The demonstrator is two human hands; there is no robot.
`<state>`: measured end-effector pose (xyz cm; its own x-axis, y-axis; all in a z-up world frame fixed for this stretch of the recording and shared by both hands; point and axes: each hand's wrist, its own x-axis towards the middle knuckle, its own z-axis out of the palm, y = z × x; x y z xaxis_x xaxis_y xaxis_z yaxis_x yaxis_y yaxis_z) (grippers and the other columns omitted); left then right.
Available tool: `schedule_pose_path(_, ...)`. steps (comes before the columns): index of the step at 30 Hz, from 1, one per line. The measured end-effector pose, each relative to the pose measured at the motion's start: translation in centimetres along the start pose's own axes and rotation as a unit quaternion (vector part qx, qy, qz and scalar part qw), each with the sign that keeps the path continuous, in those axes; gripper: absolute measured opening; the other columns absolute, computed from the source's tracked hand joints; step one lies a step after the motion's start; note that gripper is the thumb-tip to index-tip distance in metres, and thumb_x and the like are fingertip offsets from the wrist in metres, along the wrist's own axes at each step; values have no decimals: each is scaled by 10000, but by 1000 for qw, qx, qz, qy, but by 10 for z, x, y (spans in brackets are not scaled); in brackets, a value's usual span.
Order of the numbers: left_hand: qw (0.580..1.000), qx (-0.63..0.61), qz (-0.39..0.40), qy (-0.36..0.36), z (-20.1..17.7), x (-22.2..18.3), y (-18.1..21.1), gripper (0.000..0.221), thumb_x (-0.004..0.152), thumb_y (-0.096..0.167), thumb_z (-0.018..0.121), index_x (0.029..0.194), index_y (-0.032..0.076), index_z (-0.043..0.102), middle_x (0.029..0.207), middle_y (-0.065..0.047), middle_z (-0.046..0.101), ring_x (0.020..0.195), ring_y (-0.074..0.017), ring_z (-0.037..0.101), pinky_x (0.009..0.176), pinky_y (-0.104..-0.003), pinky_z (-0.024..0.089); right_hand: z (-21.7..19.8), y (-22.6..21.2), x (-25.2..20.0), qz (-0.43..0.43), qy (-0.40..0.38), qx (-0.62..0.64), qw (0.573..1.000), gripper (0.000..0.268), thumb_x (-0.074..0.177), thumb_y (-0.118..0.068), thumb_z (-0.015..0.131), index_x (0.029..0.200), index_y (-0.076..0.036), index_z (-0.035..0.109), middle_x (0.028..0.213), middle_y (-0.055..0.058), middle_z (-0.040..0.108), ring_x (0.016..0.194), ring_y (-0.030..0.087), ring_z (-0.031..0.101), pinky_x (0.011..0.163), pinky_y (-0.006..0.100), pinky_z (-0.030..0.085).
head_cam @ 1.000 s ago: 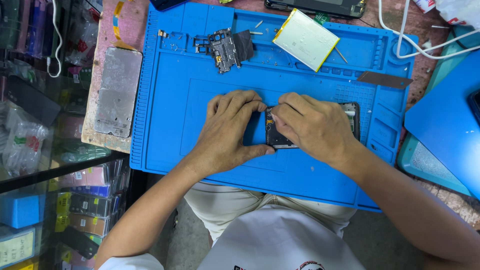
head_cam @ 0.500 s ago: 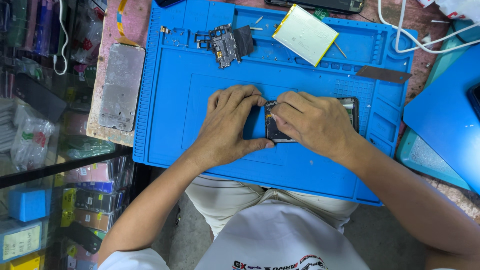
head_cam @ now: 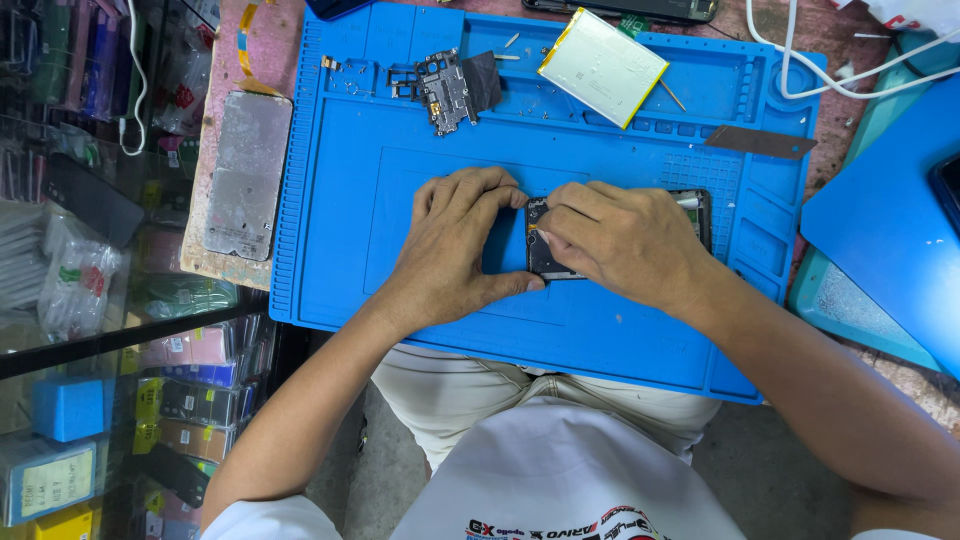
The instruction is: The person uses a flat prying tool to separate the back cover from a mobile phone, removes the battery, and sets the internal components on a blue repair mat.
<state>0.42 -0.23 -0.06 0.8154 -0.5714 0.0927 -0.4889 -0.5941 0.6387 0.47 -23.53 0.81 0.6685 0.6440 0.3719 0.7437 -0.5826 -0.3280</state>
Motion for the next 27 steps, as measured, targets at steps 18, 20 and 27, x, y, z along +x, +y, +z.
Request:
schedule_pose_path(18,998,14,47,35,-1,-9,0,879,688,413,902,1402,49,542,1417,-135,507,1365,-334,434,1155,-489,291,-6,-46,-17,93,21,-24,995,139,882,-143,787,991,-89,720,1002,50,661,771,210,706,622,360,561)
schedule_pose_path(20,998,14,47,33,0,-9,0,869,696,414,892,1409,54,548,1419,-135,508,1365,-333,436,1153,-486,295,-2,-47,-20,95,33,-29,995,140,887,-138,784,997,-85,717,1014,47,665,784,207,710,637,357,565)
schedule_pose_path(27,999,12,44,29,-3,-10,1,843,714,401,879,1410,53,557,1431,-142,506,1373,-340,433,1159,-493,292,6,-46,-19,97,44,-42,993,123,911,-120,786,973,-67,693,1032,53,673,800,209,706,654,360,570)
